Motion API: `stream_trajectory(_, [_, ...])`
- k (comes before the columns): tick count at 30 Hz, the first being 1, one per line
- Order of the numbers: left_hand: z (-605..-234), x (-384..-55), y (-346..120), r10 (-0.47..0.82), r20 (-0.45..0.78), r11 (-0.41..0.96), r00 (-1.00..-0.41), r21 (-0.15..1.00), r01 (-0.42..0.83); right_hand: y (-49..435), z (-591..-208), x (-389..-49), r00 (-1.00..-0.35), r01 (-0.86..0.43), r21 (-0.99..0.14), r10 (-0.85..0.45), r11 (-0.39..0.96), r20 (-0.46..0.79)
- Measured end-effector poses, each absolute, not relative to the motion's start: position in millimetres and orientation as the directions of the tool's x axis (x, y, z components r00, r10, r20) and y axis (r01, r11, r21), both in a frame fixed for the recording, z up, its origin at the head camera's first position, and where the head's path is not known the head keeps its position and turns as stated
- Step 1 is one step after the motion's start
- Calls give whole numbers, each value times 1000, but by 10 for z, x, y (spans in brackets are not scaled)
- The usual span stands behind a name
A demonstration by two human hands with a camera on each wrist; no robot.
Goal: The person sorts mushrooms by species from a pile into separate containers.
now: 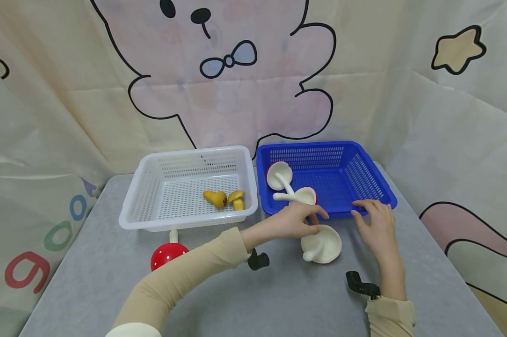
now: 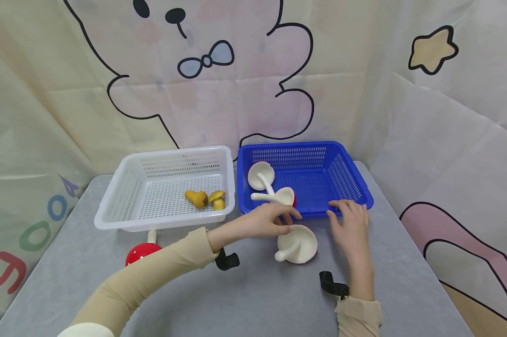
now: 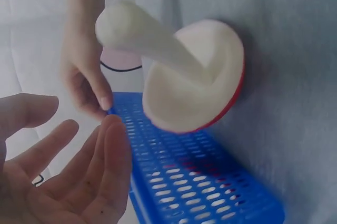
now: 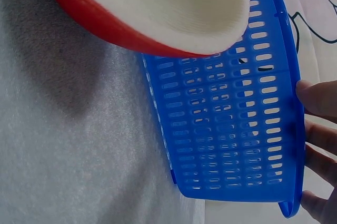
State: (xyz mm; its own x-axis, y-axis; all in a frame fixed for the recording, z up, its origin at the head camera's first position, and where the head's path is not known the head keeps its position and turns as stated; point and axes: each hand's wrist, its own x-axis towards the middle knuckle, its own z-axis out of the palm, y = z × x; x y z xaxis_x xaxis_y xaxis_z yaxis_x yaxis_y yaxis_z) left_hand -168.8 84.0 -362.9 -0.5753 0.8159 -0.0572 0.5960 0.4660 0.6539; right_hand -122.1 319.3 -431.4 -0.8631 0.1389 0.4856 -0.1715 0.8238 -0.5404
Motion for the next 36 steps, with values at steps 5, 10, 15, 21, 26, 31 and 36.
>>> stream_trajectory(5, [-3725, -1647, 835, 808, -143, 498, -571, 683, 534, 3197, -4322, -1220, -863, -173, -545, 141, 820, 486])
stream_trajectory(10, [-3824, -1632, 829, 815, -192, 494, -547, 724, 482, 3191, -4317, -1214, -861, -177, -546, 139, 819, 488])
stream_trajectory(15, [-3924, -1613, 840, 803, -233, 501, -549, 763, 409, 3185, -4310, -1210, -860, -179, -545, 139, 819, 491])
stream_trajectory(21, [-3982, -1569, 851, 789, -255, 525, -558, 753, 398, 3179, -4302, -1209, -864, -176, -548, 138, 818, 484])
stream_trajectory(26, [-4034, -1539, 845, 786, -262, 540, -560, 732, 415, 3182, -4302, -1202, -868, -174, -549, 135, 818, 478])
stream_trajectory(31, [-4088, -1504, 783, 777, -262, 549, -572, 727, 413, 3184, -4303, -1198, -871, -172, -548, 134, 818, 473])
stream_trajectory(36, [-4136, -1481, 691, 768, -259, 565, -586, 705, 429, 3188, -4303, -1195, -873, -167, -552, 138, 817, 469])
